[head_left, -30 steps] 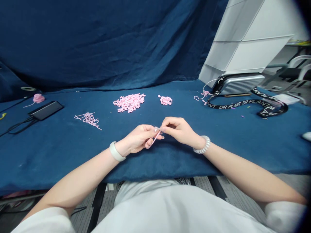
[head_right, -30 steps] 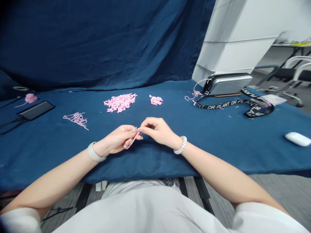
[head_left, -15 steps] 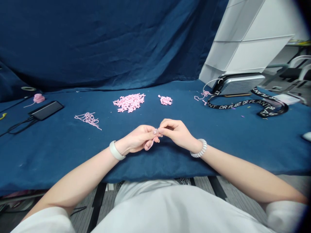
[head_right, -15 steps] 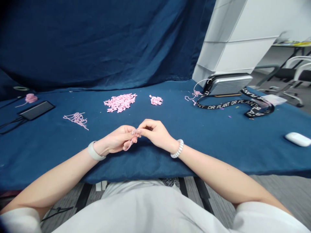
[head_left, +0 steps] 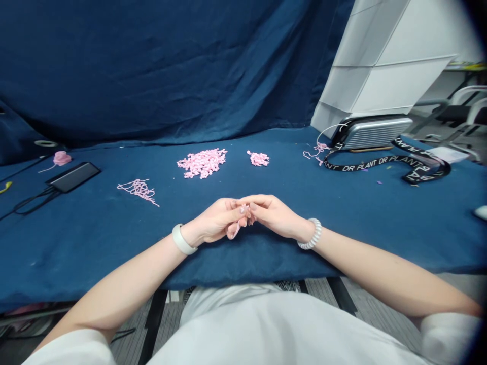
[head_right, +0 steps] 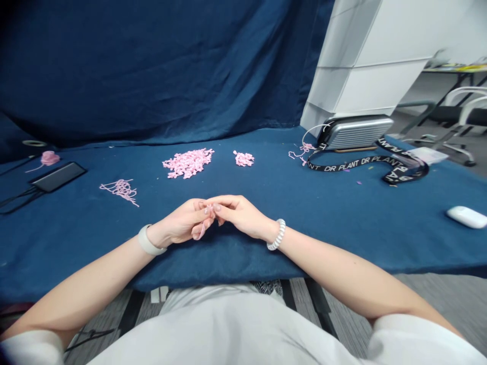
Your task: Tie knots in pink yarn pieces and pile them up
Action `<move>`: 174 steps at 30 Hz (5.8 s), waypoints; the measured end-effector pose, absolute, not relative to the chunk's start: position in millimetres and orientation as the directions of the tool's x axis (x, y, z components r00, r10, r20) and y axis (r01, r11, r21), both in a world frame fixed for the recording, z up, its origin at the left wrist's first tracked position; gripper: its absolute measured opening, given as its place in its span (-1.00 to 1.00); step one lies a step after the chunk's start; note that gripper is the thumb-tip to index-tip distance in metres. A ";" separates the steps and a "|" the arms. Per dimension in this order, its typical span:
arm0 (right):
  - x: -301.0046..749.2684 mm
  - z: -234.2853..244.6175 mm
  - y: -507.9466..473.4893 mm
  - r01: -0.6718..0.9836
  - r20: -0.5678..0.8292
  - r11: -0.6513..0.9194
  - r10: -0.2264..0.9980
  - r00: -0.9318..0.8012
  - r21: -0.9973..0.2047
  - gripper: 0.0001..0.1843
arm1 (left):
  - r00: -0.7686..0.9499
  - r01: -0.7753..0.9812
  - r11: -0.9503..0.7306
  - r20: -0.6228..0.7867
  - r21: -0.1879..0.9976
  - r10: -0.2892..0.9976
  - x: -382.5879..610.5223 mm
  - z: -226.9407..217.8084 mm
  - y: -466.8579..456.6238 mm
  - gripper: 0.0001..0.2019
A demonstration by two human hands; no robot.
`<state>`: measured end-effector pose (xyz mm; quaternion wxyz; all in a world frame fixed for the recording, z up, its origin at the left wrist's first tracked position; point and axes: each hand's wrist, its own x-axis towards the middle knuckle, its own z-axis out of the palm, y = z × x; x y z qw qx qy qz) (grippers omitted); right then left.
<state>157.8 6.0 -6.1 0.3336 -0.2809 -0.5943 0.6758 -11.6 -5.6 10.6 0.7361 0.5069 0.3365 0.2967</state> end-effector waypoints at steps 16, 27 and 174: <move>154.5 -9.3 11.6 -0.070 0.091 0.071 0.937 -0.338 -0.995 -0.55 | 0.505 -0.173 0.430 -0.295 0.886 0.811 -8.8 2.2 -1.6 -0.78; 160.1 -1.0 10.2 0.275 0.372 0.454 0.877 -0.303 -0.847 -0.65 | 0.548 -0.065 0.419 -0.318 0.906 0.773 -11.9 4.5 -1.3 -0.82; 180.7 21.2 6.5 0.448 0.482 0.691 0.719 -0.500 -0.567 -0.71 | 0.137 -0.134 -0.020 0.039 0.991 0.990 -0.5 2.8 -7.4 -0.78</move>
